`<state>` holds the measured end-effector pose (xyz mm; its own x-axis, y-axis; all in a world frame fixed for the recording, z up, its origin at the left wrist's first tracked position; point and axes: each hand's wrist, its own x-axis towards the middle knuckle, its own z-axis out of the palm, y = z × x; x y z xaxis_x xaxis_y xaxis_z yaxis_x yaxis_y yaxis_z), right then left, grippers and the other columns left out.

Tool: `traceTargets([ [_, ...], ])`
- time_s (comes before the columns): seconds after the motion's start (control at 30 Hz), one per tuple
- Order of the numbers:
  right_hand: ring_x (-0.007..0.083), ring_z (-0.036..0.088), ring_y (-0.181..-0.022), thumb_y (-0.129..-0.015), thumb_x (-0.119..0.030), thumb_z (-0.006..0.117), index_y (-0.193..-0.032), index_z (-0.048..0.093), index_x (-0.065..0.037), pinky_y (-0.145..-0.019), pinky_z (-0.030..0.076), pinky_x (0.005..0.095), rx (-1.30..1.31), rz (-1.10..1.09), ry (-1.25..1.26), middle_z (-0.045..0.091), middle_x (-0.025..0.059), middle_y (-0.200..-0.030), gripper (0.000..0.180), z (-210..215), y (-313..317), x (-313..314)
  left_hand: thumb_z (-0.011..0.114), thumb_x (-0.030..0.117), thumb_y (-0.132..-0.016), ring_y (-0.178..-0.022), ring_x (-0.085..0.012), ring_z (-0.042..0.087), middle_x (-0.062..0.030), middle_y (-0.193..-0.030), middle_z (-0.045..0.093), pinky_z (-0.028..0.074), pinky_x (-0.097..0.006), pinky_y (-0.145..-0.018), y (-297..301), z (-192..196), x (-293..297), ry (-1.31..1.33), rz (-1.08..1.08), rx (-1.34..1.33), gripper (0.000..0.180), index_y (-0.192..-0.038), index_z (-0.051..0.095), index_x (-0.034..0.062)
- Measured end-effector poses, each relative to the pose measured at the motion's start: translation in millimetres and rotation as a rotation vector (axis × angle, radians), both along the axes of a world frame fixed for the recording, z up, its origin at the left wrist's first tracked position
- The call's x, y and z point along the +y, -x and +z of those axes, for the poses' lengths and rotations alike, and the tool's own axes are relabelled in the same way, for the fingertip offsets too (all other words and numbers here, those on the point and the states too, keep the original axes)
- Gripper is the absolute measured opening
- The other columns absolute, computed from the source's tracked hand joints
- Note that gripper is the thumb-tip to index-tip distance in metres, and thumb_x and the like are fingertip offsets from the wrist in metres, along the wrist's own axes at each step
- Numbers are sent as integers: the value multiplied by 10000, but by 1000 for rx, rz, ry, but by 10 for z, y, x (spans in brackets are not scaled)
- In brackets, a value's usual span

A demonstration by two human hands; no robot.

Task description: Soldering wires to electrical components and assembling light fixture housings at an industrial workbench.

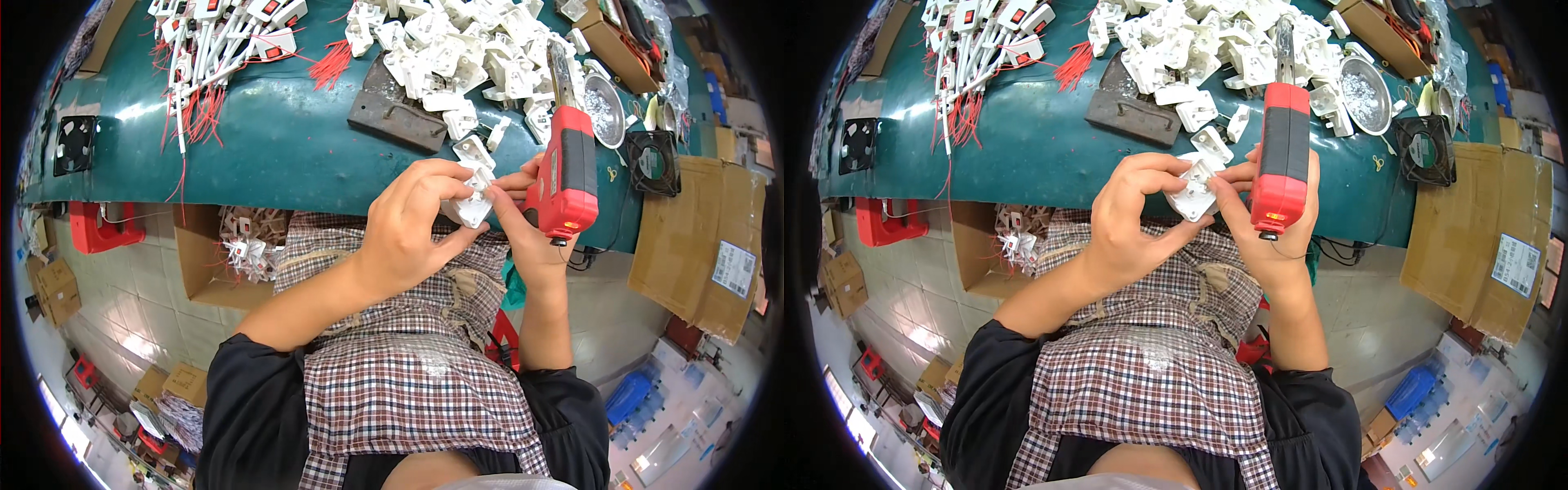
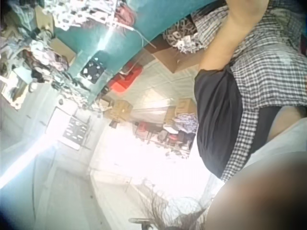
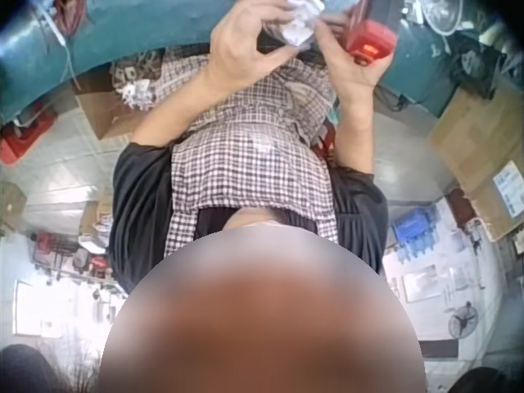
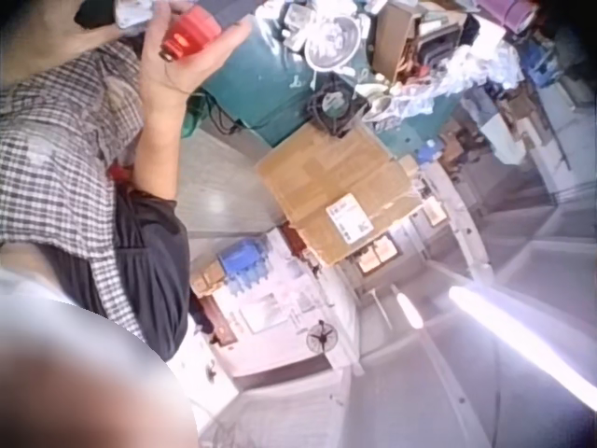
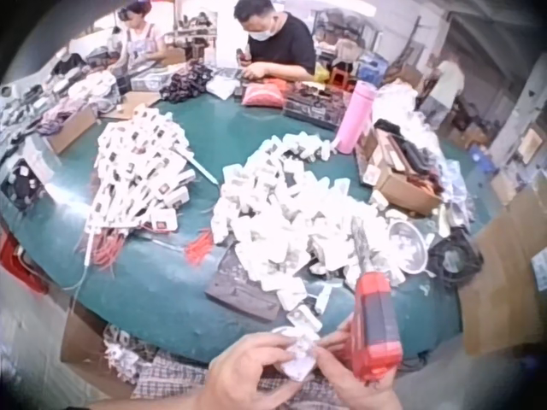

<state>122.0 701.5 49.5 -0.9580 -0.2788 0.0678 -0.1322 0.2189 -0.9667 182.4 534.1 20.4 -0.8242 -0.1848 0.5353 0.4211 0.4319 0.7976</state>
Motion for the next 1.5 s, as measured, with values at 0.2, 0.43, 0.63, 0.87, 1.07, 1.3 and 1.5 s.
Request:
traceTargets([
  [0.2, 186, 724, -864, -794, 120, 784, -1236, 454, 29, -719, 585, 290, 1, -7, 9, 598, 106, -1037, 559, 57, 19, 23, 947, 79, -621, -965, -322, 670, -167, -1089, 670, 557, -395, -785, -44, -59, 73, -34, 30, -9, 579, -1062, 574, 45],
  [0.43, 189, 720, -860, -791, 126, 785, -1229, 461, 23, -739, 581, 305, -13, -19, 10, 613, 108, -1040, 554, -5, 95, 32, 940, 141, -644, -933, -318, 660, -146, -1080, 674, 527, -404, -791, -34, 26, 48, 59, 62, -22, 545, -1052, 590, 51],
  [0.63, 199, 724, -875, -792, 135, 776, -1222, 459, 14, -745, 580, 309, 15, 5, 44, 611, 111, -1043, 548, -34, 127, 7, 935, 131, -649, -931, -313, 660, -142, -1057, 677, 535, -400, -772, -15, -49, 58, 21, 63, 2, 514, -1034, 605, 48],
  [0.87, 195, 721, -890, -799, 149, 761, -1222, 463, 4, -756, 578, 298, 55, 7, 10, 559, 86, -1086, 537, -103, 78, 51, 934, 167, -633, -956, -303, 646, -100, -1055, 673, 523, -413, -806, -84, -118, 120, 4, 74, -33, 413, -906, 637, 78],
  [1.07, 182, 709, -875, -803, 144, 760, -1223, 472, 14, -747, 579, 295, 87, 20, -34, 570, 91, -1063, 525, -136, 58, 22, 884, 316, -677, -1067, -290, 591, -61, -1116, 653, 414, -432, -921, -164, 103, -36, 236, 149, -88, 362, -915, 693, 122],
  [1.3, 193, 694, -869, -812, 142, 751, -1245, 461, -2, -770, 574, 312, 167, -39, -58, 615, 122, -1003, 542, -66, -65, 66, 667, 88, -888, -725, -243, 628, -101, -930, 623, 502, -392, -680, 240, 144, -1327, 271, 651, -167, 86, -973, 673, 78],
  [1.5, 108, 632, -892, -895, 108, 695, -1304, 481, -27, -827, 522, 263, 28, -87, 6, 615, 58, -1040, 481, -12, -160, 223, 699, 215, -910, -844, -277, 684, -100, -990, 667, 535, -421, -763, 70, -130, -2665, 491, 1141, -356, 209, -1083, 700, 96],
])
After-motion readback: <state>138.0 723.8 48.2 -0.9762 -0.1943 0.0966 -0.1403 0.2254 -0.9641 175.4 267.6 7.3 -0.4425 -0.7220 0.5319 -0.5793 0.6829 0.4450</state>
